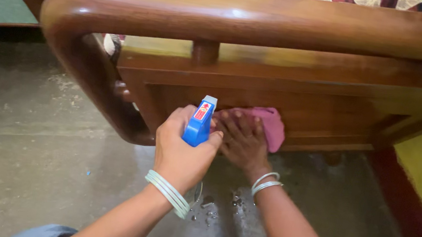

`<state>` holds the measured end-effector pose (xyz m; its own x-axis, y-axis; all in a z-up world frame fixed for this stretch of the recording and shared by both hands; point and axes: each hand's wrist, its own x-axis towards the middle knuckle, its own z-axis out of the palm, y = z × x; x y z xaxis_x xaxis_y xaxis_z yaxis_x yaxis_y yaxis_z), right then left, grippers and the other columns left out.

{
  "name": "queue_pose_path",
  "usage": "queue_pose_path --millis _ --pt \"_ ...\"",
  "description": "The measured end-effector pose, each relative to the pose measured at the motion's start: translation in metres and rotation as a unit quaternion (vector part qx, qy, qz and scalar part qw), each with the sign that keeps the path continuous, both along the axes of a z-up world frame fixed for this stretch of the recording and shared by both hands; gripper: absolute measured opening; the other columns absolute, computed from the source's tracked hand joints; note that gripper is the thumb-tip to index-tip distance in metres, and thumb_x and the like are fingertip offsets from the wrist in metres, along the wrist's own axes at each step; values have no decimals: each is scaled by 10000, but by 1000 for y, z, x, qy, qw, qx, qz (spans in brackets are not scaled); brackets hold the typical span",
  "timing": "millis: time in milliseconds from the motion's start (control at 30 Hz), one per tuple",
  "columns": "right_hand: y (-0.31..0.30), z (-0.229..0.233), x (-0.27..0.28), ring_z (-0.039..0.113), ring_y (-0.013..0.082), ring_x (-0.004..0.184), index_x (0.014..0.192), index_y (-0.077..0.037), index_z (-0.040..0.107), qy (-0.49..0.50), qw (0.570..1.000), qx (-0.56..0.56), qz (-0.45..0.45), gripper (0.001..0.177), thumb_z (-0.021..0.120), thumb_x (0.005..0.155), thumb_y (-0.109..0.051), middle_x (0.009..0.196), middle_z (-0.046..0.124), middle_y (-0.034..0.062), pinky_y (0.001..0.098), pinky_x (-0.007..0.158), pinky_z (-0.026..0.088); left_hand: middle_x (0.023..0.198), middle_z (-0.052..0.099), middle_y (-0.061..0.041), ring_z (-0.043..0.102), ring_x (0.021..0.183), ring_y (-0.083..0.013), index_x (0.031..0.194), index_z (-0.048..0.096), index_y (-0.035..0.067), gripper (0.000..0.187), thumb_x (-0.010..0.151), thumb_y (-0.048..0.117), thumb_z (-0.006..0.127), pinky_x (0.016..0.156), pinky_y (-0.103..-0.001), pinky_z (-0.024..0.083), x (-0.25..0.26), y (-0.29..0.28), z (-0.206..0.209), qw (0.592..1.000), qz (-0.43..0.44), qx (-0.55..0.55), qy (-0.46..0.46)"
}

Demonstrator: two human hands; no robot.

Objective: The person cleans the wooden frame of a bed using a spray bottle and a pink cloth. They spray the cleaning solution onto the wood and wipe it down with the cloth, focusing on the side rails and lower panels.

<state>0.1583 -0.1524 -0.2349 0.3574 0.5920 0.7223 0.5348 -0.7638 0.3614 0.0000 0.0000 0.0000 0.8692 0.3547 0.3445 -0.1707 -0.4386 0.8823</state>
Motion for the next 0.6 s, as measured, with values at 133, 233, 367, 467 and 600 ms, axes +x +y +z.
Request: queue_pose_path --millis 133,233,367,467,600 --pt "-55 -8 14 94 280 1595 1600 -302 400 77 995 -6 -65 701 569 982 -587 1715 176 13 651 1245 95 769 652 -85 641 671 -218 830 663 46 215 711 167 795 680 -349 526 2 -7 -4 1000 -2 12 23" --pt "-96 -19 28 45 318 1609 1648 -261 232 78 992 67 -72 854 590 965 -628 1732 89 52 657 1256 84 764 649 -81 637 671 -214 832 662 47 215 711 165 797 678 -347 524 5 -11 -6 1000 -15 7 19" --pt "-141 -25 40 -33 350 1613 1699 -194 -25 83 982 92 -144 1051 598 1006 -681 1733 -75 99 625 1303 39 768 665 -64 645 674 -189 833 661 53 213 710 163 794 678 -331 529 6 -16 -6 999 -26 -15 25" --pt "-142 -12 29 -84 382 1603 1678 -157 -76 85 961 217 -148 1081 584 984 -657 1729 -120 167 571 1311 -13 770 670 -61 646 678 -177 834 660 54 211 712 160 796 679 -324 531 4 -19 -4 999 -30 -15 30" --pt "-99 22 9 -89 367 1654 1671 -56 -119 107 919 347 -154 965 490 1100 -542 1757 -122 194 543 1378 -19 760 674 -59 651 670 -174 823 665 53 201 716 161 796 676 -325 531 -2 -18 1 998 -32 -7 47"
